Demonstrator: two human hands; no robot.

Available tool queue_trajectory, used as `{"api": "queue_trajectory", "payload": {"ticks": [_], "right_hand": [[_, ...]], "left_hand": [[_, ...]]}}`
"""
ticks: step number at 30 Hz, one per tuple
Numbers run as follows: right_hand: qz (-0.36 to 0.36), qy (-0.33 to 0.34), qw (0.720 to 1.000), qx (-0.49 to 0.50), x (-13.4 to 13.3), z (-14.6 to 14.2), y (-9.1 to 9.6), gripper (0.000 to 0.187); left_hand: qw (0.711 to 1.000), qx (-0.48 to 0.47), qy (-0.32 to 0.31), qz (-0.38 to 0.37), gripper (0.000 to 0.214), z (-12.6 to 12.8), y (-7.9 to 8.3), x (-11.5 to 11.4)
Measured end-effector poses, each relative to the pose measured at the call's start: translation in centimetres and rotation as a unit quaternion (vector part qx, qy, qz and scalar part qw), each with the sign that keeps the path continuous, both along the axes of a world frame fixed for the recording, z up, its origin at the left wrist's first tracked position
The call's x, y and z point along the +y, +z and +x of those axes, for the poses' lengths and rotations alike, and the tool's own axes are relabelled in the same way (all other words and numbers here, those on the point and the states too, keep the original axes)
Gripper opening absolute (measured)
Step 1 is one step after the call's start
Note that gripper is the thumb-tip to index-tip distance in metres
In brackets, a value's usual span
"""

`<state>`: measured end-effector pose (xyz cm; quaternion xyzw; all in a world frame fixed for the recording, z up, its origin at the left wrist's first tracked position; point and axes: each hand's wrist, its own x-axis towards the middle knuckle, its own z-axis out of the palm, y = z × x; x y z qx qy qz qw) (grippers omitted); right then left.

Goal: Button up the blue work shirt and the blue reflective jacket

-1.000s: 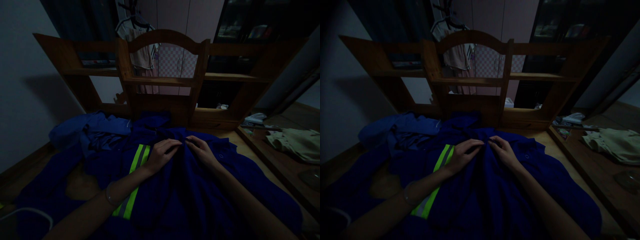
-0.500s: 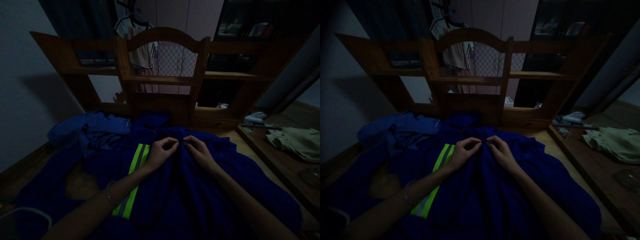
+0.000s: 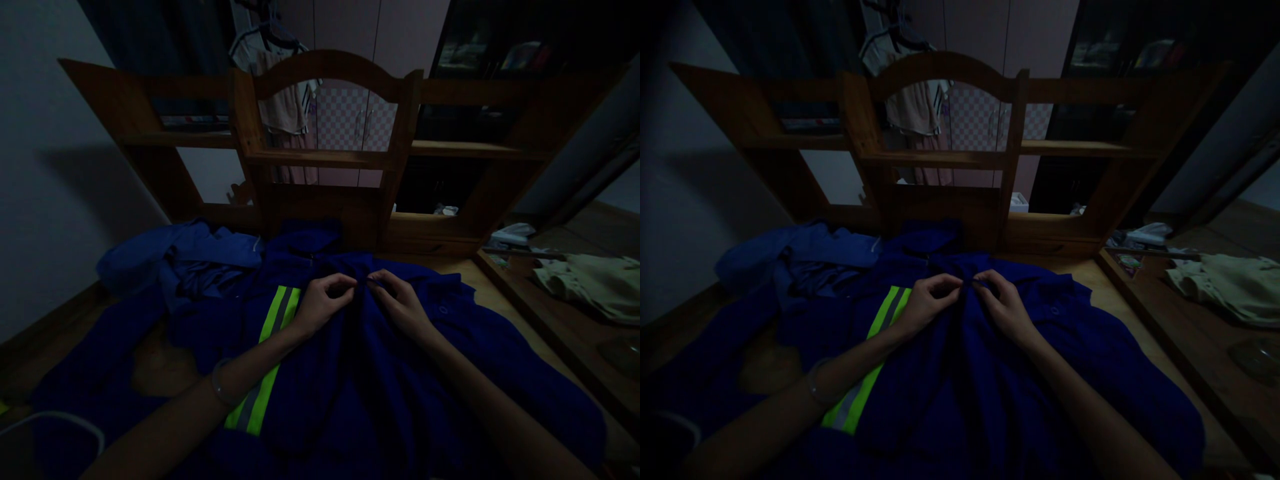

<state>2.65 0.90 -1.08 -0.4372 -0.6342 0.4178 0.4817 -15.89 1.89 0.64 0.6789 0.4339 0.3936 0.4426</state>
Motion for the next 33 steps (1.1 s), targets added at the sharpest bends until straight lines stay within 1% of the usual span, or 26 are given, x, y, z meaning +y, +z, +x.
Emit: {"api": "queue_trajectory", "payload": {"ticks": [3,6,10,12,17,23,26,29,31,33], "right_hand": [[-0.002,-0.005,1.000,0.003,-0.07,0.12,0.27,0.019],[-0.006,-0.006,1.000,0.010,-0.01,0.28,0.38,0.018],[-0.009,0.011,1.000,0.011,0.05,0.30,0.29,0.020],[-0.006,0.013,1.000,0.011,0.05,0.25,0.25,0.020],[-0.007,0.010,1.000,0.011,0.01,0.25,0.51,0.020],[-0.014,0.016,1.000,0.022,-0.01,0.21,0.59,0.018],[-0.040,0.026,0.998,0.041,0.21,0.23,0.19,0.018],[-0.059,0.044,0.996,0.059,0.43,0.39,-0.07,0.018],[-0.053,0.065,0.995,0.054,0.48,0.54,0.06,0.017],[-0.031,0.083,0.995,0.038,0.43,0.68,0.44,0.016]], "left_hand": [[1.000,0.019,-0.014,0.008,0.021,0.08,0.15,-0.22],[1.000,0.023,-0.013,0.012,0.024,0.29,0.42,-0.36],[0.999,0.020,-0.035,-0.022,0.027,0.31,0.45,-0.07],[0.998,0.024,-0.045,-0.026,0.025,0.20,0.31,0.12],[0.999,0.022,-0.038,0.009,0.022,0.12,0.13,0.03],[0.998,0.043,-0.034,0.036,0.016,0.31,-0.01,-0.24],[0.997,0.049,-0.033,0.043,0.014,0.39,-0.22,-0.15],[0.998,0.052,-0.037,0.029,0.013,0.41,-0.28,0.00],[0.997,0.052,-0.045,0.023,0.012,0.35,-0.23,0.07],[0.997,0.053,-0.050,0.024,0.009,0.23,-0.20,0.11]]}}
